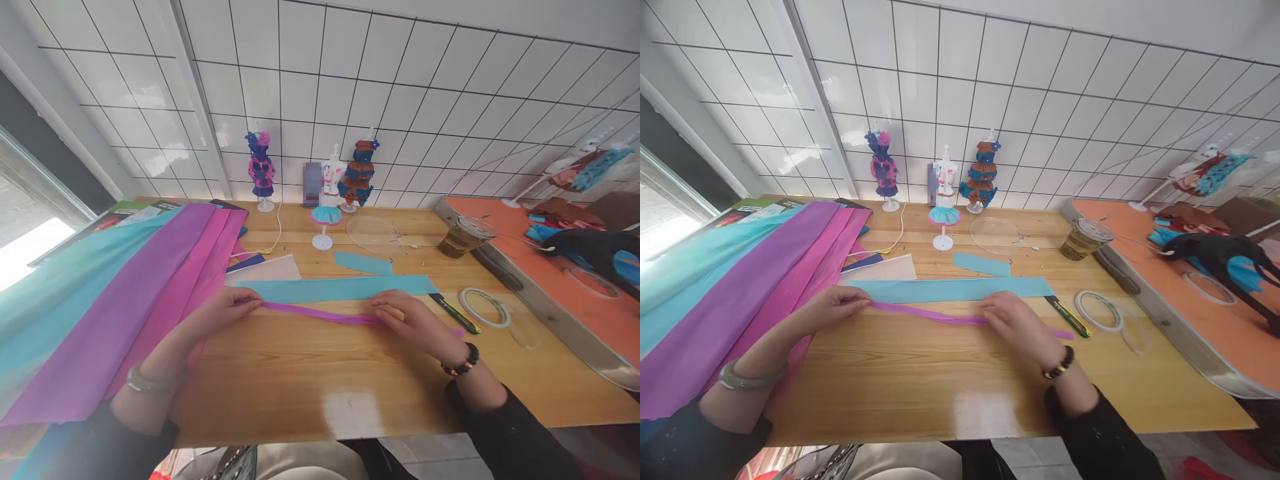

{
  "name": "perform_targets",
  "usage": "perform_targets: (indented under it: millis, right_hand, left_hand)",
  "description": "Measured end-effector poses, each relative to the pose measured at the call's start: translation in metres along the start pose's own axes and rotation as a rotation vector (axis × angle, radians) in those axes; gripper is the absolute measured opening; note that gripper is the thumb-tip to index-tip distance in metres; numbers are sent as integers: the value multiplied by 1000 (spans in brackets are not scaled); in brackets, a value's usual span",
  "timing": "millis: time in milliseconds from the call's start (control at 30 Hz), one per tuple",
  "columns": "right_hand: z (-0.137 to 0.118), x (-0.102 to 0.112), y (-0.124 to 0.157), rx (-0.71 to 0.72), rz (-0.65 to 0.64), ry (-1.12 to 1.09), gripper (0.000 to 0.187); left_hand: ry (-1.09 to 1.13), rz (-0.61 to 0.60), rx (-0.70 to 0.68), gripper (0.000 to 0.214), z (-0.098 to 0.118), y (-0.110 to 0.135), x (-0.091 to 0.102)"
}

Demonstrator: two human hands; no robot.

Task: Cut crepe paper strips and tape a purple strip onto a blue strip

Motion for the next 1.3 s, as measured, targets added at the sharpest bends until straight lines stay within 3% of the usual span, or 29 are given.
perform_targets:
  millis: [200,400,600,1067,1300]
  right_hand:
    - [-60,-50,-48,98,-182,-212,35]
    - [-78,-76,-60,72,-437,-328,40]
    - [-51,-73,-43,-55,-523,-357,38]
    - [26,-20,8,-316,-498,-389,41]
    - [78,8,33,-402,-459,-282,37]
  left_hand:
    - [54,163,-192,25,15,4,14]
    - [70,219,-265,22,18,7,21]
    - [73,259,-247,21,12,5,26]
    - [45,270,-164,26,1,0,27]
    - [-6,162,-136,29,-3,-5,13]
Point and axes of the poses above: each hand's wrist, its own y-axis away from the middle knuckle, its own x-axis out of the back of the hand, z = x × y, the point moved 9 cm from there along -y, towards the middle knuckle, and after that the axes turned 4 degrees about -x, right-handed, at the moved point
